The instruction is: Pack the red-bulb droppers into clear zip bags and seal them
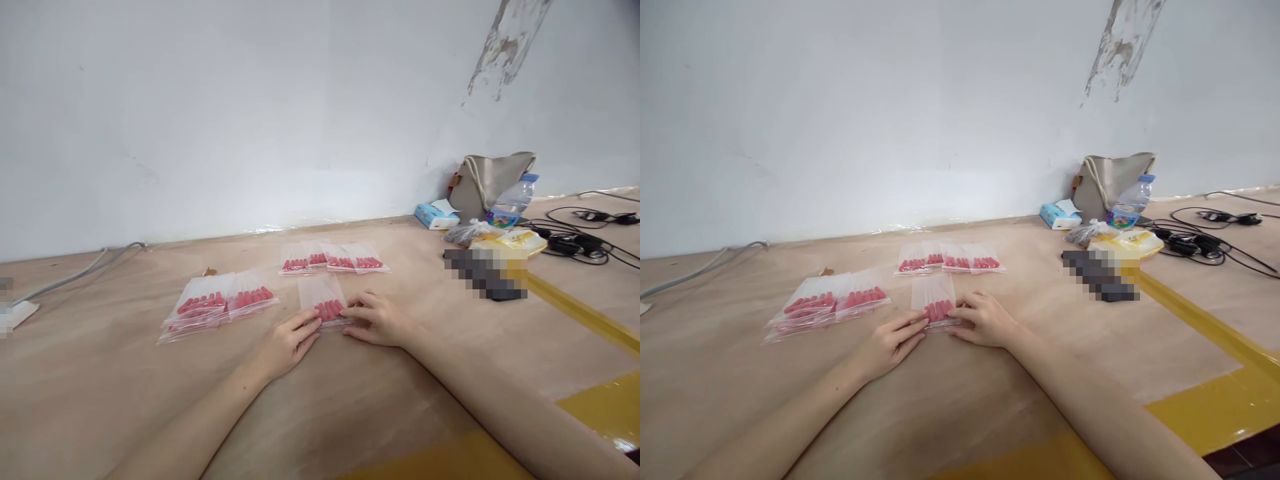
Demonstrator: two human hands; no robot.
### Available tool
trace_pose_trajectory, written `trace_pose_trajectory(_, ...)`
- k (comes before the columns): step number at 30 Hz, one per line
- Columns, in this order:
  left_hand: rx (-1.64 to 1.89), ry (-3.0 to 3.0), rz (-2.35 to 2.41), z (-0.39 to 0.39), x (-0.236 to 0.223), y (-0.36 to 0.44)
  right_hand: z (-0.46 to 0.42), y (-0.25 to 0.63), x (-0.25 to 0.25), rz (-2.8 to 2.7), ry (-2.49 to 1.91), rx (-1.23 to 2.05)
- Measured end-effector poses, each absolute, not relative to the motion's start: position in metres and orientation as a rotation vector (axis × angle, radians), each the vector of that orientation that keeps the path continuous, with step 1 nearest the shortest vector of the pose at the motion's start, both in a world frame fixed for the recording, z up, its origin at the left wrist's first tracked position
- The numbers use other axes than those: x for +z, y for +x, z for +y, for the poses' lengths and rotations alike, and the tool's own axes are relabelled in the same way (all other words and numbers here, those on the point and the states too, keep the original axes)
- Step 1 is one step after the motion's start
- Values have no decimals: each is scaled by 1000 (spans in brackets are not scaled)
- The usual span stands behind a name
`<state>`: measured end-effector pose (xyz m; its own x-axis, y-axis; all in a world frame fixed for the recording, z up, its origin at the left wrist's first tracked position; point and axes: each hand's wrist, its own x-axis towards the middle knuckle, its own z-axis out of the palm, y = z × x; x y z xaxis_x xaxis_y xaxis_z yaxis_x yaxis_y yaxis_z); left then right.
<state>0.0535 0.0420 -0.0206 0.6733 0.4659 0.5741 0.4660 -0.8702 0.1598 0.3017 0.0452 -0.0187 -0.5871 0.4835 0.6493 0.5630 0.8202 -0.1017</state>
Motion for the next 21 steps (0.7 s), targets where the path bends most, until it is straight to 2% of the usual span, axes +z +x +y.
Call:
trace_pose_trajectory(3,-1008,-2866,-803,43,-21,55,45,301,-21,-2334,-690,-140)
trace_pose_trajectory(11,-1071,-2739,-813,56,-21,55,43,300,-27,-2219,-755,183)
trace_pose_trajectory(13,-1063,-2725,-800,59,-24,58,45,301,-28,-2207,-782,116)
trace_pose_trajectory(18,-1017,-2665,-775,63,-31,60,48,300,-24,-2308,-753,-294)
trace_pose_trajectory(21,-982,-2613,-787,61,-29,58,48,298,-20,-2383,-743,-382)
